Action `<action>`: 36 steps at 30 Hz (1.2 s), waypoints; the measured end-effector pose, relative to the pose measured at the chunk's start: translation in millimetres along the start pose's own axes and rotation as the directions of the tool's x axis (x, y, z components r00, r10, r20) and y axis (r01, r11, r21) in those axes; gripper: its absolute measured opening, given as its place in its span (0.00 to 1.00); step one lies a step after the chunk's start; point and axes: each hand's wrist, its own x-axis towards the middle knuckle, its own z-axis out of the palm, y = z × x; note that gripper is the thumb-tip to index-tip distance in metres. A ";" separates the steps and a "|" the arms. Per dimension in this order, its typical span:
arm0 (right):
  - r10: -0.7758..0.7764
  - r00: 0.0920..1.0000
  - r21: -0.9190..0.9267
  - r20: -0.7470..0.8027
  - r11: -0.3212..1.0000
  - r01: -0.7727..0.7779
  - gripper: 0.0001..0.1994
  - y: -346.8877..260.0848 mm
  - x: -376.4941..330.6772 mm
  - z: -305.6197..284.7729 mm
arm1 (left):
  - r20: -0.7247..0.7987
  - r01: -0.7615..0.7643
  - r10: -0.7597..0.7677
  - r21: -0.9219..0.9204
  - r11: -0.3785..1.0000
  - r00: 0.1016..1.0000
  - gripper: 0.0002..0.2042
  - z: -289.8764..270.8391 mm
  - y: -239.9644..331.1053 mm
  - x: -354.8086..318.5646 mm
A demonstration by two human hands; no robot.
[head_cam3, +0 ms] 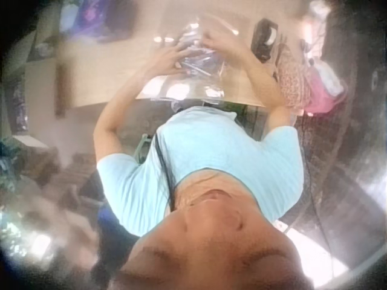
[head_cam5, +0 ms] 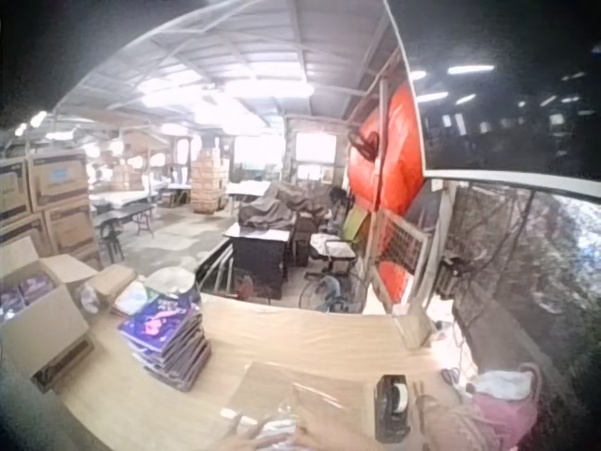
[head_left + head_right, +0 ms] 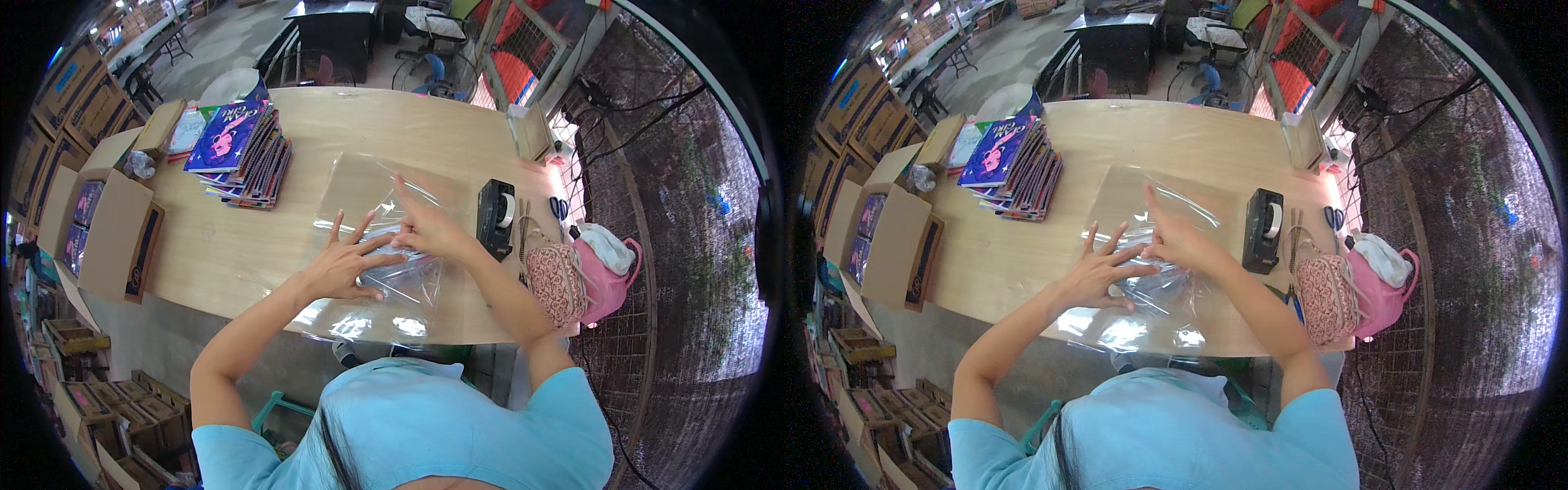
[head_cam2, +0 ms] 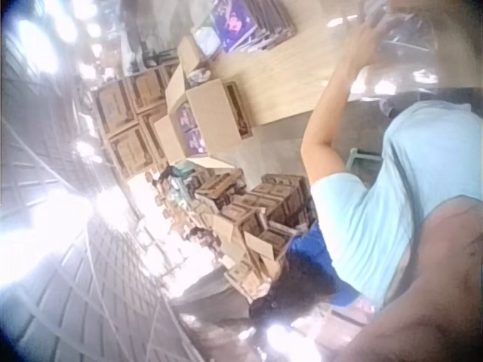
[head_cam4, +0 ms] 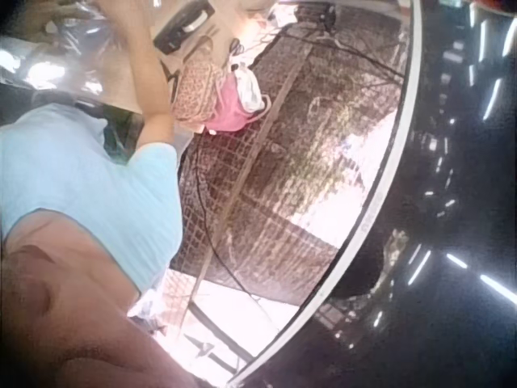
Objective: The person wraps spiral-bound notebooks in clear plastic film on a wooden table. They place a notebook on the film, fold the film over it, and smooth it down. The person repeatedly retrieves notebooks from a nearby cardboard box and stacks them on the table while continuing the wrapping process.
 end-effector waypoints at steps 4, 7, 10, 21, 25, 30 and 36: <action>0.122 0.992 -0.483 0.033 0.871 -0.091 0.59 -7.0 25.4 10.0 | -0.017 -0.008 0.009 0.030 1.000 1.000 0.36 5.8 -0.3 -3.9; 0.152 0.988 -0.543 0.015 0.831 -0.120 0.62 -12.8 18.6 9.3 | -0.135 0.053 -0.053 -0.006 0.999 0.989 0.34 9.5 9.4 -5.1; 0.279 0.960 -0.543 0.010 0.808 -0.229 0.61 -20.7 9.8 4.7 | -0.324 0.128 -0.153 -0.097 0.987 0.934 0.31 17.9 24.1 -7.7; -0.146 0.858 -0.082 -0.492 0.989 0.121 0.28 59.0 -81.0 -32.3 | -0.320 -0.179 -0.675 -0.946 0.272 0.665 0.29 14.3 19.4 36.1; -0.540 0.745 -0.531 -0.391 0.794 0.297 0.19 38.2 -72.4 20.7 | -0.056 0.289 -0.596 -0.835 0.468 0.801 0.33 -2.5 -13.5 40.2; -0.117 0.687 0.400 -0.717 0.738 0.543 0.15 14.6 -49.5 12.8 | -0.536 -0.458 -0.699 -0.827 0.325 0.473 0.35 -102.5 26.6 48.9; -0.334 0.832 0.016 -0.444 0.925 0.380 0.26 48.7 -86.7 -15.1 | -0.492 0.248 -0.398 -0.344 0.906 0.774 0.28 -13.7 53.6 -26.9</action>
